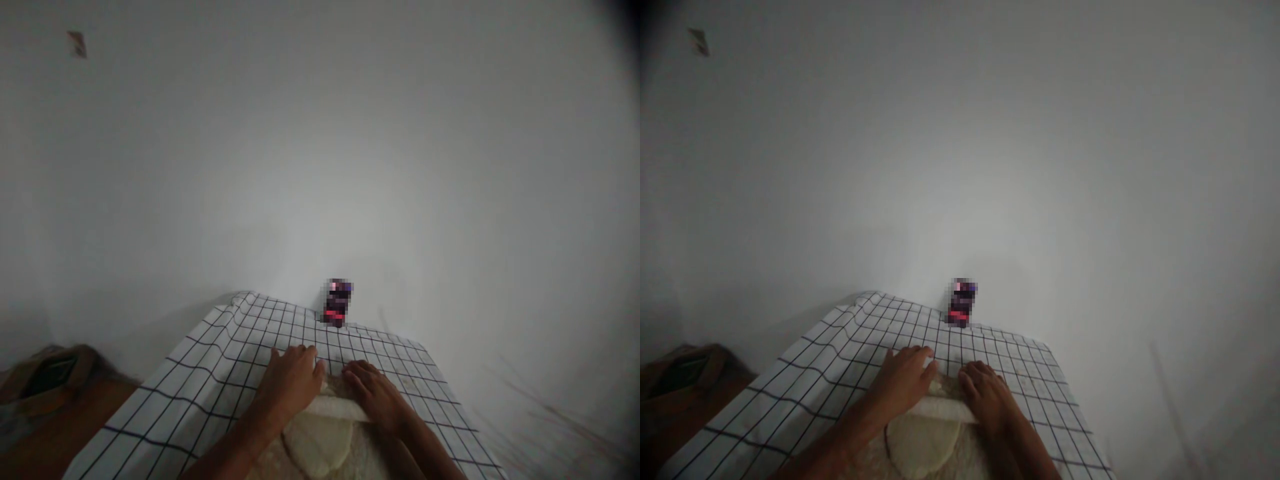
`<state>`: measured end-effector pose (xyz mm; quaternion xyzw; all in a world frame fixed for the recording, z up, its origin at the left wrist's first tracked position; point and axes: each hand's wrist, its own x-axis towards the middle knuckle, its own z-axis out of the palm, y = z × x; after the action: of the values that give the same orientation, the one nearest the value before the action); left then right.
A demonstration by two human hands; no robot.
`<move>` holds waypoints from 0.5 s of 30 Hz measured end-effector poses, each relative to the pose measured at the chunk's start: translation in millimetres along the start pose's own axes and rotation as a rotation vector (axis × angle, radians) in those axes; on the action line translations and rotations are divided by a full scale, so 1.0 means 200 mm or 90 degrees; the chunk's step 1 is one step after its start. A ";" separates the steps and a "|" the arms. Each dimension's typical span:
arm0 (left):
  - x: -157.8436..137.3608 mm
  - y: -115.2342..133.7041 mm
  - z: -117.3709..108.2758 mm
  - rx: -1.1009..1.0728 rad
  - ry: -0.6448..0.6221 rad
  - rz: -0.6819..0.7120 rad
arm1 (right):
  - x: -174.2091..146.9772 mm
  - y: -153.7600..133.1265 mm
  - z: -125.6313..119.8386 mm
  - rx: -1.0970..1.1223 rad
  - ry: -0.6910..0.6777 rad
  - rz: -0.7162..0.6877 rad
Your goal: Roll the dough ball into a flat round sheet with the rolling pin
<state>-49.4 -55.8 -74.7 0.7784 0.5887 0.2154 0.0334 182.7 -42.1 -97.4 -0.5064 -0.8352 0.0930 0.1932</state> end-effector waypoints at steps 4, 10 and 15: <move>-0.03 0.01 -0.02 0.002 0.002 0.024 | -0.10 -0.01 0.06 -0.049 0.040 0.062; -0.22 -0.02 0.04 -0.013 0.038 0.083 | -0.40 -0.04 0.18 -0.115 0.066 0.051; -0.33 -0.05 0.07 -0.037 0.001 0.102 | -0.48 0.01 0.25 -0.092 0.077 0.062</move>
<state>-67.5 -111.3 -110.1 0.8213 0.5184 0.2351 0.0382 202.7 -123.1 -166.1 -0.5634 -0.8011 0.0112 0.2018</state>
